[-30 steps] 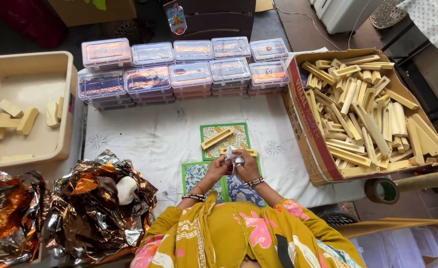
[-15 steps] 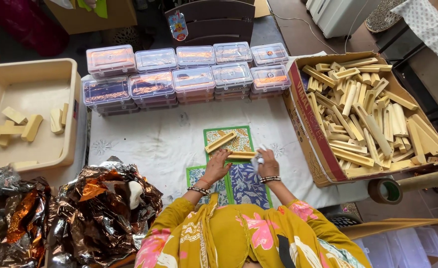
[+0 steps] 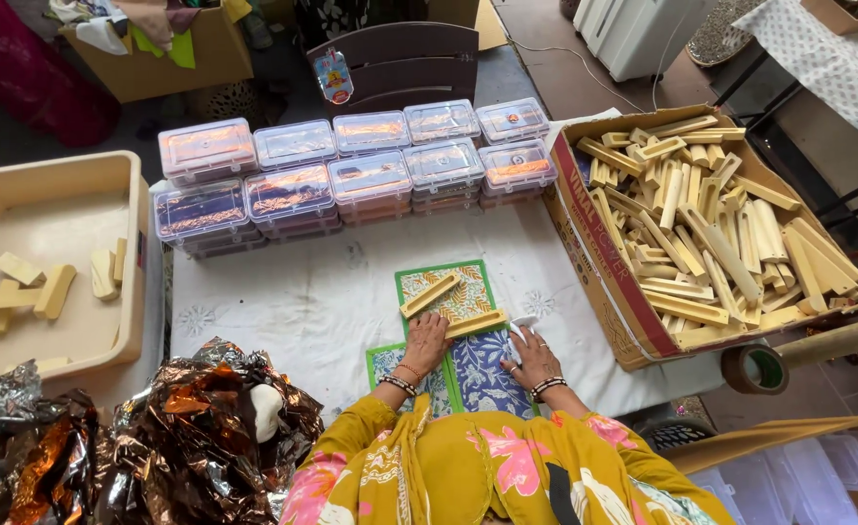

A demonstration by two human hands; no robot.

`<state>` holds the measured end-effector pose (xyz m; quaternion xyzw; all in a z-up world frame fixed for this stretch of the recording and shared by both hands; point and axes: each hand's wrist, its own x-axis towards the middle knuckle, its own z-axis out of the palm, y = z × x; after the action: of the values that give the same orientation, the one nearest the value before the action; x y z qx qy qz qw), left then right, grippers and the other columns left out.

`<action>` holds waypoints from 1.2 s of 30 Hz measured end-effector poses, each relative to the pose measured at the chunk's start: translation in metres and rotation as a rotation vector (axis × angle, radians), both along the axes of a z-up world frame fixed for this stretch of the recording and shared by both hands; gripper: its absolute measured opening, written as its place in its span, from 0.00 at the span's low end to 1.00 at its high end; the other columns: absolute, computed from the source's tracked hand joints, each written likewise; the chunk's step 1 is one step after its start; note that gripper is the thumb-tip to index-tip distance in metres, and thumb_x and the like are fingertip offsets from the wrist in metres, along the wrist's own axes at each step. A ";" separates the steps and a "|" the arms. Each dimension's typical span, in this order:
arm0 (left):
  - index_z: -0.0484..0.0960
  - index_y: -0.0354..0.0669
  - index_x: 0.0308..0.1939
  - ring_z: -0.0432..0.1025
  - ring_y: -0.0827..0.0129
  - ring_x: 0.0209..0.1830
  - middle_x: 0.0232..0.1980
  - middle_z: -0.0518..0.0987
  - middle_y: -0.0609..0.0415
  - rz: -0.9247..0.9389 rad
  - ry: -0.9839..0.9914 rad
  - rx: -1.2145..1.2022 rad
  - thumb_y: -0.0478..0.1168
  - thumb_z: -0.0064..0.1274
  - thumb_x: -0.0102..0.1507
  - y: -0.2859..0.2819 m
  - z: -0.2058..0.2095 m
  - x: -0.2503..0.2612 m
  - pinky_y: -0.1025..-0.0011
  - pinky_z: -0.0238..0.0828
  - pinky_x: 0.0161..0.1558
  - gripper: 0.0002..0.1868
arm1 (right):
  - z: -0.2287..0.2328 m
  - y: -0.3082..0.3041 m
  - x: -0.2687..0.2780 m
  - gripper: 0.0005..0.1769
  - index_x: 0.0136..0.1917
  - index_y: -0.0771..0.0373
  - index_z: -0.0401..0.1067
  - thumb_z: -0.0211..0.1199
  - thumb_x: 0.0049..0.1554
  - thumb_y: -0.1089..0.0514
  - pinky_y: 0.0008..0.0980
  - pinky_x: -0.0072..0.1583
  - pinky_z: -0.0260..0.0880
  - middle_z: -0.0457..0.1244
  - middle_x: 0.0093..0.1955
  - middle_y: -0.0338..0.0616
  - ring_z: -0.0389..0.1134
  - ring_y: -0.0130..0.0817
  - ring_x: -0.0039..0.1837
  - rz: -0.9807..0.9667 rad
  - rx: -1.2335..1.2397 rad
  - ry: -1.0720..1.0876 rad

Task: The person places a gold foil sheet into a clear plastic container and closes it. They then pick up wooden pieces from a box, place them on patterned mats, and wrap them in gold foil sheets. The wrapped items are placed on the table.

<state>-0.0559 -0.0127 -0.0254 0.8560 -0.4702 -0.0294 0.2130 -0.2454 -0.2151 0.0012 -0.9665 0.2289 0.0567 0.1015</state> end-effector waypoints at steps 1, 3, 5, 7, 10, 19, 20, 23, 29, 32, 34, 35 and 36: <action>0.76 0.46 0.52 0.67 0.61 0.56 0.51 0.76 0.54 -0.006 -0.001 -0.001 0.47 0.59 0.61 0.000 0.005 0.000 0.60 0.62 0.56 0.19 | -0.004 -0.005 -0.003 0.39 0.75 0.51 0.58 0.65 0.55 0.41 0.44 0.74 0.55 0.48 0.80 0.44 0.50 0.51 0.78 -0.006 -0.001 -0.001; 0.76 0.46 0.49 0.69 0.60 0.52 0.47 0.78 0.53 0.055 0.087 -0.011 0.50 0.57 0.62 0.003 0.013 -0.002 0.59 0.62 0.55 0.17 | -0.013 -0.013 -0.011 0.39 0.75 0.49 0.57 0.67 0.54 0.44 0.45 0.73 0.56 0.48 0.79 0.44 0.51 0.51 0.77 0.059 0.013 -0.045; 0.76 0.44 0.50 0.72 0.57 0.49 0.45 0.80 0.50 0.095 0.213 0.029 0.53 0.55 0.64 0.007 0.022 -0.003 0.58 0.65 0.52 0.19 | -0.023 -0.014 -0.017 0.38 0.74 0.48 0.59 0.67 0.54 0.47 0.45 0.73 0.57 0.51 0.77 0.43 0.53 0.50 0.76 0.059 0.001 -0.098; 0.75 0.43 0.50 0.74 0.54 0.46 0.42 0.81 0.47 0.139 0.337 0.069 0.55 0.53 0.66 0.011 0.021 -0.003 0.57 0.68 0.49 0.21 | -0.030 -0.014 -0.019 0.36 0.73 0.48 0.61 0.68 0.53 0.50 0.45 0.72 0.59 0.53 0.76 0.42 0.55 0.50 0.75 0.064 -0.012 -0.151; 0.74 0.42 0.51 0.78 0.54 0.37 0.36 0.83 0.44 0.180 0.586 0.057 0.58 0.51 0.67 0.016 0.004 0.001 0.58 0.73 0.41 0.23 | -0.029 -0.014 -0.014 0.30 0.69 0.46 0.66 0.67 0.53 0.55 0.43 0.69 0.64 0.59 0.71 0.39 0.60 0.46 0.72 0.015 -0.041 -0.206; 0.76 0.40 0.33 0.74 0.75 0.23 0.28 0.81 0.53 0.178 1.350 -0.182 0.54 0.48 0.71 0.023 -0.042 -0.006 0.75 0.75 0.29 0.22 | 0.003 -0.006 0.031 0.25 0.65 0.48 0.69 0.65 0.54 0.58 0.47 0.58 0.71 0.64 0.62 0.42 0.66 0.48 0.61 -0.064 -0.012 -0.287; 0.76 0.43 0.33 0.73 0.75 0.23 0.28 0.80 0.54 0.182 1.394 -0.195 0.55 0.47 0.71 0.020 -0.044 -0.008 0.75 0.74 0.29 0.21 | 0.004 0.000 0.040 0.26 0.66 0.52 0.69 0.65 0.54 0.58 0.47 0.57 0.71 0.64 0.61 0.45 0.66 0.50 0.59 -0.017 -0.003 -0.389; 0.76 0.46 0.33 0.70 0.76 0.23 0.27 0.77 0.57 0.128 1.463 -0.241 0.58 0.46 0.71 0.008 -0.041 -0.013 0.75 0.71 0.29 0.22 | 0.036 0.038 0.064 0.21 0.63 0.56 0.71 0.63 0.56 0.56 0.46 0.57 0.70 0.66 0.56 0.48 0.68 0.48 0.57 0.111 0.103 -0.610; 0.74 0.41 0.31 0.70 0.76 0.24 0.26 0.76 0.58 -0.050 1.442 -0.345 0.63 0.40 0.74 -0.008 -0.047 -0.023 0.76 0.66 0.29 0.31 | 0.084 0.073 0.075 0.12 0.43 0.56 0.74 0.54 0.63 0.52 0.54 0.71 0.57 0.68 0.45 0.42 0.70 0.42 0.53 0.506 0.095 -0.798; 0.74 0.43 0.33 0.71 0.76 0.25 0.27 0.78 0.59 -0.024 1.433 -0.347 0.61 0.39 0.73 0.000 -0.005 -0.028 0.76 0.66 0.30 0.27 | 0.068 0.042 0.088 0.14 0.39 0.57 0.73 0.50 0.62 0.56 0.55 0.71 0.58 0.67 0.41 0.42 0.70 0.39 0.48 0.513 0.009 -0.841; 0.74 0.46 0.35 0.71 0.77 0.26 0.27 0.77 0.60 -0.002 1.434 -0.336 0.60 0.40 0.72 0.011 0.022 -0.028 0.77 0.67 0.30 0.24 | 0.046 0.016 0.097 0.15 0.37 0.57 0.72 0.49 0.62 0.59 0.57 0.70 0.60 0.68 0.40 0.41 0.70 0.38 0.46 0.478 -0.052 -0.915; 0.75 0.47 0.37 0.70 0.78 0.26 0.28 0.77 0.60 -0.003 1.422 -0.341 0.59 0.41 0.72 0.014 0.032 -0.027 0.77 0.66 0.30 0.22 | 0.036 -0.001 0.100 0.14 0.36 0.58 0.72 0.50 0.62 0.59 0.50 0.62 0.65 0.68 0.39 0.44 0.70 0.40 0.45 0.387 -0.025 -0.877; 0.77 0.48 0.40 0.70 0.79 0.26 0.28 0.77 0.61 -0.003 1.409 -0.345 0.58 0.41 0.72 0.017 0.041 -0.025 0.78 0.66 0.30 0.20 | 0.027 -0.018 0.102 0.14 0.36 0.60 0.71 0.52 0.62 0.58 0.43 0.54 0.71 0.68 0.38 0.46 0.69 0.42 0.44 0.297 0.002 -0.838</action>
<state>-0.0810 0.0040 0.0153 0.5872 -0.2202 -0.4997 0.5975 -0.1430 -0.2330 0.0282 -0.9282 0.0268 -0.3259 0.1773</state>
